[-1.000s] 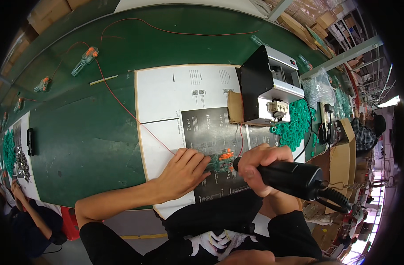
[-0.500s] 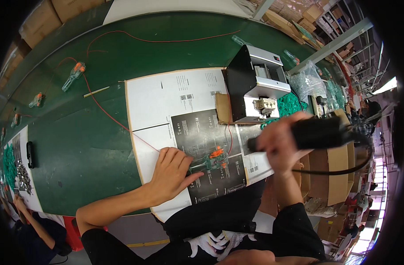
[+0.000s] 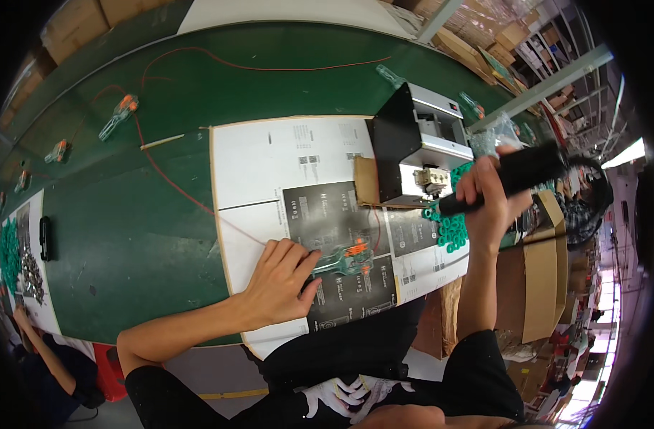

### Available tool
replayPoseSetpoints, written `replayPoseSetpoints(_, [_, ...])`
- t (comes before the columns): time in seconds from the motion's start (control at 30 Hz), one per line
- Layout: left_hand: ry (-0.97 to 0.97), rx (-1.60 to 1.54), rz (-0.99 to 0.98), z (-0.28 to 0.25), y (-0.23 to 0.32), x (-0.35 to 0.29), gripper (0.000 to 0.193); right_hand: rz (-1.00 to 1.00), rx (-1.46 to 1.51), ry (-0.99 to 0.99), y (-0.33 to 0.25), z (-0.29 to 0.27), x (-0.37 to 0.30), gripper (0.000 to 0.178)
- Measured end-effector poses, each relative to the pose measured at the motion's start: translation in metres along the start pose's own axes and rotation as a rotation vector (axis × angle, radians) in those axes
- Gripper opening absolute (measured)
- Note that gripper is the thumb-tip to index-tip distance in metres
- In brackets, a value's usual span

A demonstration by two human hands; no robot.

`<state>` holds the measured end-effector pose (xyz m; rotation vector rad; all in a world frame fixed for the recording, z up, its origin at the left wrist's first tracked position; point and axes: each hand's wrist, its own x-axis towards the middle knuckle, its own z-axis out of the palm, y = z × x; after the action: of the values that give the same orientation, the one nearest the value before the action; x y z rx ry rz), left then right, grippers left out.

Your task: Assembling green plastic components onto circuit boards using a power screwdriver on a factory production line.

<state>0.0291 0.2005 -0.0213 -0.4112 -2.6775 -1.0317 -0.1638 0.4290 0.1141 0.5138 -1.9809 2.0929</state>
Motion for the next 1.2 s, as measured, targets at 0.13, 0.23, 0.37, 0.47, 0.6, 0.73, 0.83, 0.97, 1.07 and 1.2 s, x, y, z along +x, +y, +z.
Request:
replayPoseSetpoints(0.13, [0.005,-0.089,0.043,0.004,-0.003,-0.001,0.04,-0.024,0.231,-0.189,-0.014,0.015,-0.062,0.038])
replayPoseSetpoints(0.23, [-0.019,-0.07,0.064,0.001,-0.003,-0.001,0.039,-0.02,0.279,-0.374,-0.017,0.03,-0.089,0.041])
replayPoseSetpoints(0.37, [-0.01,-0.078,0.07,0.003,-0.006,-0.002,0.039,0.02,0.316,-0.483,-0.005,0.04,-0.091,0.047])
replayPoseSetpoints(0.47, [0.0,-0.086,0.067,0.005,-0.007,-0.002,0.04,0.061,0.329,-0.476,0.002,0.042,-0.091,0.048])
replayPoseSetpoints(0.6, [0.001,-0.093,0.068,0.005,-0.007,-0.002,0.04,0.1,0.261,-0.459,0.011,0.046,-0.096,0.046])
replayPoseSetpoints(0.73, [-0.009,-0.077,0.066,0.003,-0.008,-0.001,0.04,0.052,0.106,-0.532,0.015,0.055,-0.097,0.042])
replayPoseSetpoints(0.83, [-0.016,-0.07,0.065,0.004,-0.009,-0.001,0.039,0.02,0.085,-0.647,0.013,0.055,-0.093,0.043])
replayPoseSetpoints(0.97, [-0.02,-0.067,0.069,0.006,-0.008,-0.001,0.039,0.008,0.054,-0.677,0.017,0.052,-0.091,0.044])
replayPoseSetpoints(1.07, [-0.02,-0.058,0.089,0.006,-0.007,0.002,0.039,-0.045,0.026,-0.701,0.017,0.054,-0.09,0.043])
replayPoseSetpoints(1.2, [-0.021,-0.073,0.076,0.007,-0.008,0.002,0.041,-0.067,-0.017,-0.751,0.018,0.048,-0.082,0.041])
